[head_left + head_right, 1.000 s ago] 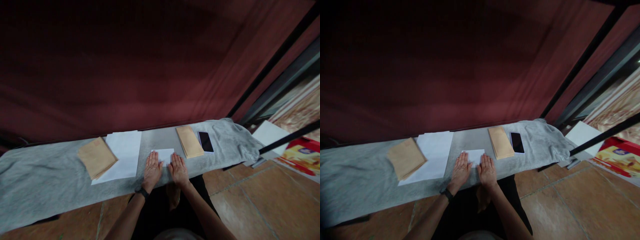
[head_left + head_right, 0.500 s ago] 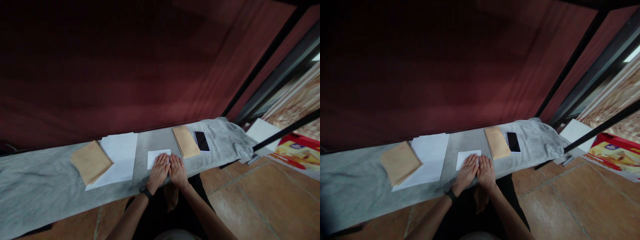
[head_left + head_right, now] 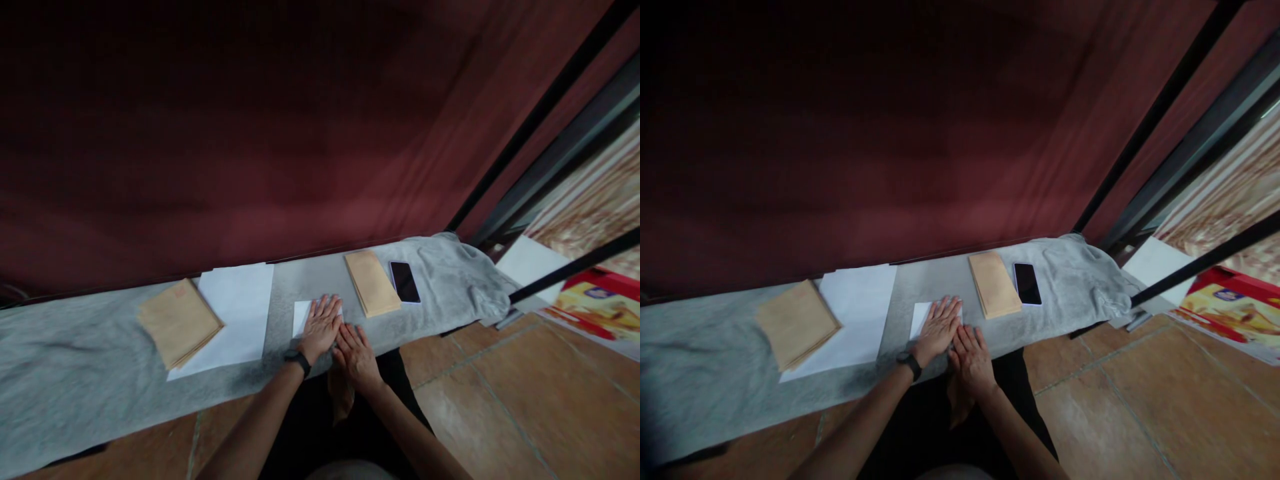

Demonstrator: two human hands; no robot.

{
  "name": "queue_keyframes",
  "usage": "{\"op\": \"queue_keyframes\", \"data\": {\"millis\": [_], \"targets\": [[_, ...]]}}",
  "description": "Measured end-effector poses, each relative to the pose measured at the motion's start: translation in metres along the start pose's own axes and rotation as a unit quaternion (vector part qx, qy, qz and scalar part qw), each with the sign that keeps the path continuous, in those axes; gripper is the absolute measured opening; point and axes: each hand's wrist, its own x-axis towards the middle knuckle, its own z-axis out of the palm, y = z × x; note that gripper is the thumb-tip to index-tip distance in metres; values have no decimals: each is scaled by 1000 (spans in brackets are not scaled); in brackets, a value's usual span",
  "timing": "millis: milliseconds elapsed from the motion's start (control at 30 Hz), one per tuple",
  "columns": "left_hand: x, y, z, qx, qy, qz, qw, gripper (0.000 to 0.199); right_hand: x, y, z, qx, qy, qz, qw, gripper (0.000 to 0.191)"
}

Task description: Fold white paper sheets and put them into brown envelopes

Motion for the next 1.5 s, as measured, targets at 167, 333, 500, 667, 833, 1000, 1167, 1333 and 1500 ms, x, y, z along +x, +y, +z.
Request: {"op": "queue_keyframes", "data": {"millis": [167, 333, 500, 667, 833, 1000, 1167, 1333, 1500], "targets": [[6, -3, -2, -10, -17, 3, 1000, 52, 1, 0, -3, 2, -12, 10, 1000, 41], [-5, -4, -9, -8, -4, 37, 999, 51, 0, 1, 0, -1, -21, 11, 1000, 40], [-30, -7, -13, -3, 25, 81, 996, 49, -2, 3, 2, -8, -22, 9, 1000, 40], [-49, -10, -14, 11, 41, 58, 997, 52, -3, 2, 3, -13, -22, 9, 1000, 40], [-67, -15, -15, 32, 57, 3, 998, 62, -3, 1, 4, -17, -21, 12, 1000, 44], [-92, -29, -15, 47, 88, -35, 994, 67, -4, 0, 7, -24, -2, 11, 1000, 46], [-109, -39, -20, 59, 84, -49, 994, 67, -7, -1, 9, -30, 13, 8, 999, 49], [-112, -39, -23, 58, 84, -58, 993, 67, 4, -8, 9, -19, 11, 45, 999, 48], [-111, -39, -23, 48, 88, -55, 993, 65, 38, -26, 24, -2, -24, 13, 1000, 48]]}}
